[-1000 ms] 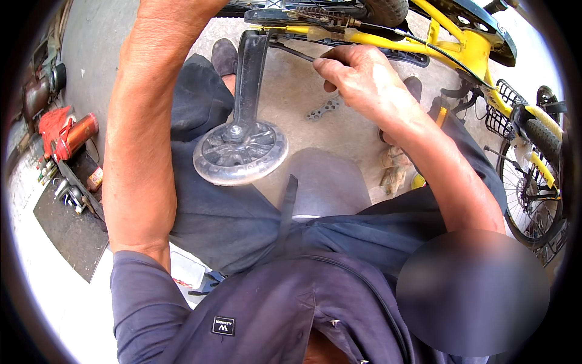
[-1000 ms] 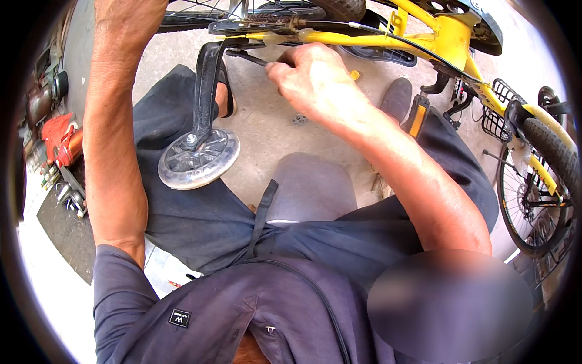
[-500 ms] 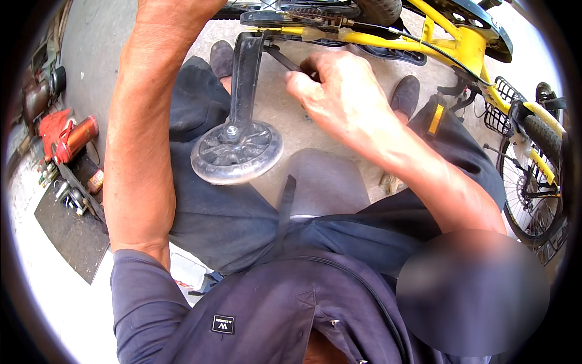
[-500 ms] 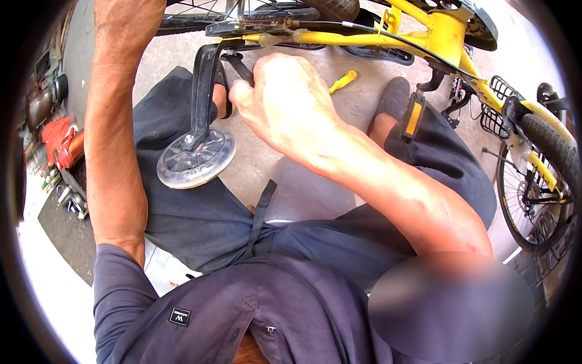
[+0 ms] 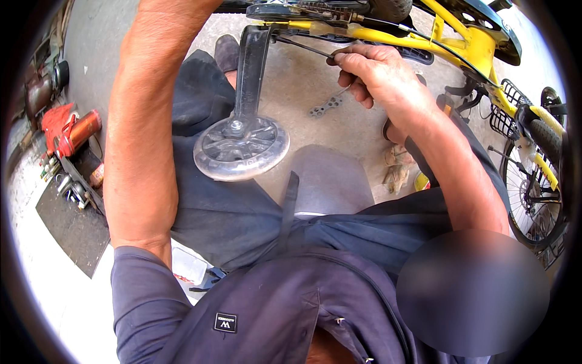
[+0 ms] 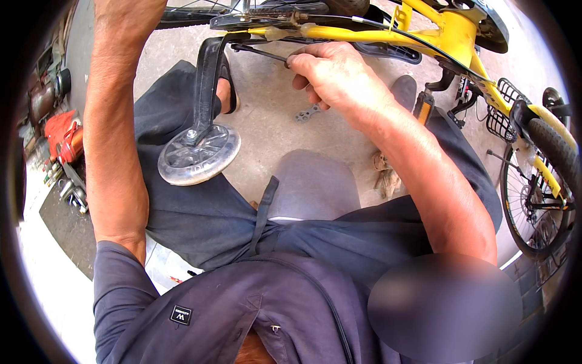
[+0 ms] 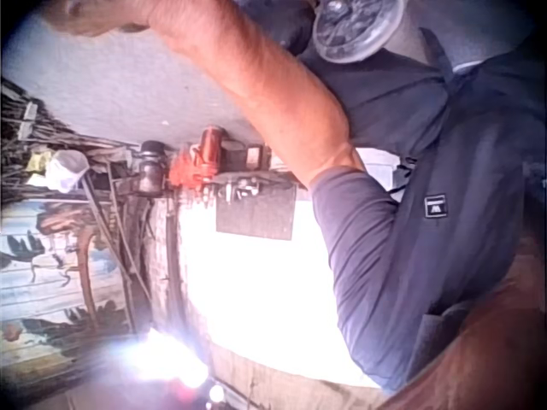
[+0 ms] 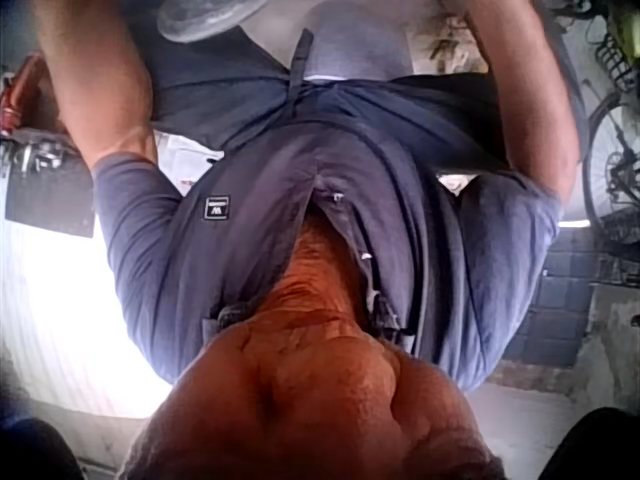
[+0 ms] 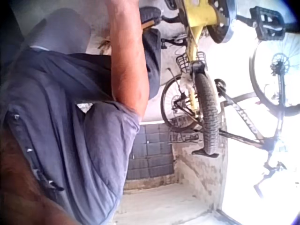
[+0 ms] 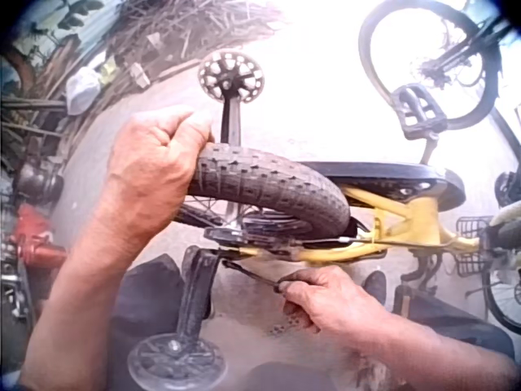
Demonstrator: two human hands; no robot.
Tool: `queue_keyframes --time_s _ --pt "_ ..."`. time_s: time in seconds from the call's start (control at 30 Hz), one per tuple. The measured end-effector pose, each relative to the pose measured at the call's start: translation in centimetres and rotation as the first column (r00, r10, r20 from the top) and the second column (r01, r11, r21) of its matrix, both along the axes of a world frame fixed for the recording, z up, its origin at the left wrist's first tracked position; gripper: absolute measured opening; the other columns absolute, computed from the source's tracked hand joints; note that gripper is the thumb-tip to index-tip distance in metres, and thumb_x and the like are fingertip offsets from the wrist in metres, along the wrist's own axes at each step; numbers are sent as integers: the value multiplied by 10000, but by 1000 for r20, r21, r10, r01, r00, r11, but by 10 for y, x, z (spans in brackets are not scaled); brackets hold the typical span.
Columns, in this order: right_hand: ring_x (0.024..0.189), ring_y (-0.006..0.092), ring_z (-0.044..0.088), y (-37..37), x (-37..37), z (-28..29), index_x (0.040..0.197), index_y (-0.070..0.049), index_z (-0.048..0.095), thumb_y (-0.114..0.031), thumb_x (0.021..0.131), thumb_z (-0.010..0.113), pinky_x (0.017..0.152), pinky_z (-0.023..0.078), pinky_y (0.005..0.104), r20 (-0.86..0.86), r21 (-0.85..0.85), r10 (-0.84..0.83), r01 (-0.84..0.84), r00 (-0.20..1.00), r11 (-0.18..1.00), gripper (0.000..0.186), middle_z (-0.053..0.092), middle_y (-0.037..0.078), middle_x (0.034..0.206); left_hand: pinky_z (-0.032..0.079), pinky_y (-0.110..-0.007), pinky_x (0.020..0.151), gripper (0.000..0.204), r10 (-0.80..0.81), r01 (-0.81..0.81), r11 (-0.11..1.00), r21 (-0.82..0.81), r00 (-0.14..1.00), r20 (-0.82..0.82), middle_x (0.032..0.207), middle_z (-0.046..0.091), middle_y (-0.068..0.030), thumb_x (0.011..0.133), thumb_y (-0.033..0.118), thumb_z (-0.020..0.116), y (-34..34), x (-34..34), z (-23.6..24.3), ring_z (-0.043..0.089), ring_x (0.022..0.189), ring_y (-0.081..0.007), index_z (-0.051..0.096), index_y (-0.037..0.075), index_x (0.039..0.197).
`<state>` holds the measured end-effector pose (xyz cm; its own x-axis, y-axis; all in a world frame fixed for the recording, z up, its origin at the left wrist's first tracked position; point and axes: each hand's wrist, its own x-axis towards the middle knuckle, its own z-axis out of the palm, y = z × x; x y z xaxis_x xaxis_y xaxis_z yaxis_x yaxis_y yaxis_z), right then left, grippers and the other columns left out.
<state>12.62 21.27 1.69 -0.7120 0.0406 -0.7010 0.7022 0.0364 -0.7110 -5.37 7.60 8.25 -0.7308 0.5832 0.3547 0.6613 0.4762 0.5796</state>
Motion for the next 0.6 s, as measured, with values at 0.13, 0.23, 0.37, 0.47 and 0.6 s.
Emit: queue_keyframes --time_s 0.13,0.23,0.37,0.47,0.6 --pt "547 84 486 3 1 -14 979 27 674 -260 903 591 493 416 256 -11 -81 -74 73 997 994 309 621 35 758 385 -350 521 298 -19 19 1000 17 1000 22 563 519 -133 924 190 558 0 0 1 489 525 -156 609 -29 729" --pt "532 62 450 1 -4 -8 1031 7 660 -278 910 644 478 362 216 -18 -68 -75 74 997 995 310 573 17 743 387 -351 521 293 3 -3 1000 -9 1000 -11 567 528 -135 921 186 558 -3 -2 3 495 525 -165 607 -31 729" --pt "536 72 418 -4 0 -24 1009 21 677 -285 890 675 477 362 252 -59 -64 -98 94 993 994 329 541 -6 706 389 -355 522 286 25 -24 1000 -9 999 46 575 537 -149 914 179 559 0 3 3 501 522 -180 605 -32 726" --pt "593 88 470 -3 -1 -29 1045 11 686 -321 893 669 535 406 258 -37 -8 -65 64 997 998 366 576 4 735 389 -355 522 285 8 -8 1000 2 1000 -17 573 531 -150 912 176 559 -1 0 0 499 520 -179 602 -32 722" --pt "746 156 589 -6 -2 -23 1074 8 695 -353 886 650 697 482 295 -44 91 5 -1 999 996 409 657 60 822 384 -354 520 288 41 -41 999 -13 999 12 565 517 -148 913 176 555 0 2 3 492 516 -173 598 -33 720"
